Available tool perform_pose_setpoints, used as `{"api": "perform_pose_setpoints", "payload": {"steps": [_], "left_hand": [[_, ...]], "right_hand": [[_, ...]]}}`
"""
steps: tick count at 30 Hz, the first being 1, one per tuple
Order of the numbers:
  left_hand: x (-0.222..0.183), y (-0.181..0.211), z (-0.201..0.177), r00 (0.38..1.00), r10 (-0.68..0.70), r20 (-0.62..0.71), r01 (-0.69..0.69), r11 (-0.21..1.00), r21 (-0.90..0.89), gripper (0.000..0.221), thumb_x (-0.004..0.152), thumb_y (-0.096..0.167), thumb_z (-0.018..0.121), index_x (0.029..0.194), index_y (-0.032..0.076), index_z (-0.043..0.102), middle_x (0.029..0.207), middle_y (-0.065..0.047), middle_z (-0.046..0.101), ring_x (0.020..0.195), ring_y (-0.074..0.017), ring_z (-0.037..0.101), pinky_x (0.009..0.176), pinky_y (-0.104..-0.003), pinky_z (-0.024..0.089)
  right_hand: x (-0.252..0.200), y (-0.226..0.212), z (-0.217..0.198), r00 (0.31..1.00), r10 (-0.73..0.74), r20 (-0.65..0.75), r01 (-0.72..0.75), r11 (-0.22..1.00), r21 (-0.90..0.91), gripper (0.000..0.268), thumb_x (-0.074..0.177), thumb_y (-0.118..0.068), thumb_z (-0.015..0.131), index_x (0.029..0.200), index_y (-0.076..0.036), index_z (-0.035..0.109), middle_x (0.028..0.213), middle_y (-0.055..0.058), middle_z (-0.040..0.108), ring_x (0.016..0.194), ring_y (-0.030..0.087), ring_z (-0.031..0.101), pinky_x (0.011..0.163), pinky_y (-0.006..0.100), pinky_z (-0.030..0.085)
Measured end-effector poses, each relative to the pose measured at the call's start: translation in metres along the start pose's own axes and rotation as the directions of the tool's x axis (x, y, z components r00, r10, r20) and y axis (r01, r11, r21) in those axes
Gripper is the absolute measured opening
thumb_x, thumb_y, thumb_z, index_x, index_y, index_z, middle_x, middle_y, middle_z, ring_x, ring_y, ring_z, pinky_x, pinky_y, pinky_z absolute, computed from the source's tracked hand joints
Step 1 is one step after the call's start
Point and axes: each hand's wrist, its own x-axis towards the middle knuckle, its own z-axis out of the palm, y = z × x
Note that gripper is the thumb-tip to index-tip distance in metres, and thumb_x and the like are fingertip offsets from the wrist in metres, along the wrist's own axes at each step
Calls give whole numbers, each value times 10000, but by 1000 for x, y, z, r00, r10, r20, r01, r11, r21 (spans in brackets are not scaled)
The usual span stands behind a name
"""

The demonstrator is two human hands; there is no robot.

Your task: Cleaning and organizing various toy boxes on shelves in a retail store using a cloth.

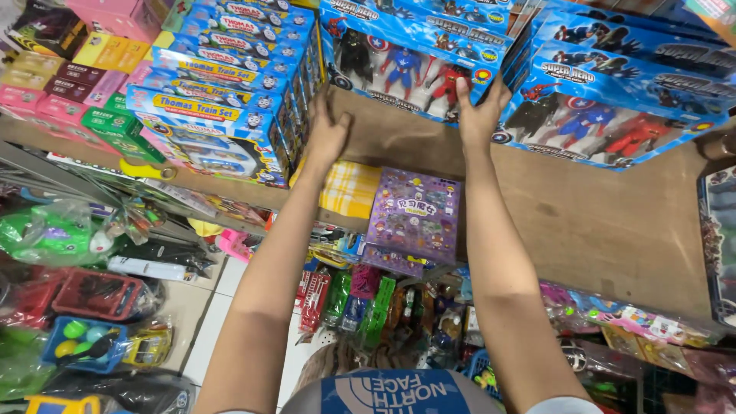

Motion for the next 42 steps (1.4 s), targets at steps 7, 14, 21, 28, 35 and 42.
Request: {"api": "perform_pose_setpoints", "payload": {"steps": [7, 14, 21, 28, 35, 42], "left_hand": [[27, -52, 51, 983, 175, -60, -173, 984, 35, 748, 884, 192, 630, 1560, 87, 328, 1557, -222, 412, 1412, -400, 436, 1170, -478, 367], [18, -29, 90, 945, 278, -169, -304, 940, -153, 709, 1033, 187, 586, 1609, 78, 188, 1586, -243, 341, 1449, -399, 400, 1219, -456, 317], [-25, 52, 138, 956, 172, 238, -85, 937, -338, 688, 1048, 536, 404, 1603, 149, 275, 1661, -163, 332, 1525, -298, 350, 1225, -397, 303], [-52, 79, 233, 874, 408, 265, -218, 815, -536, 705, 1070, 254, 590, 1646, 179, 191, 1734, -97, 192, 1607, -249, 194, 1289, -390, 197], [-62, 105, 246, 870, 356, 341, -185, 876, -445, 791, 1026, 271, 585, 1650, 234, 100, 1746, -117, 136, 1620, -299, 123, 1285, -457, 170], [-47, 88, 234, 836, 371, 405, -274, 921, -279, 651, 1087, 387, 482, 1642, 223, 184, 1739, -54, 165, 1623, -271, 54, 1290, -445, 142]], "right_hand": [[-26, -44, -40, 993, -117, -5, 117, 992, 47, 475, 1033, -290, 679, 1369, -5, 500, 1301, 198, 605, 1157, 341, 631, 1008, 413, 482], [-42, -28, -125, 996, -88, -10, 89, 981, 172, 407, 1097, -220, 548, 1430, -24, 419, 1285, 168, 607, 1121, 252, 611, 984, 363, 477], [-9, 94, -248, 984, 68, -165, -76, 996, -44, 423, 1116, -319, 484, 1441, -48, 469, 1358, 166, 639, 1166, 280, 639, 983, 364, 485], [14, 148, -292, 931, 325, -168, -266, 917, 299, 590, 1095, -401, 536, 1562, -134, 293, 1505, 147, 553, 1287, 232, 641, 1024, 319, 549], [-1, 161, -293, 982, 130, -135, -125, 991, 46, 681, 1206, -195, 522, 1649, -187, 5, 1746, 118, 66, 1600, 292, 224, 1281, 368, 231], [-43, 125, -226, 940, 40, -340, -120, 969, -218, 741, 1113, -204, 687, 1661, -234, 190, 1723, 199, 129, 1604, 404, 176, 1295, 476, 234]]}}
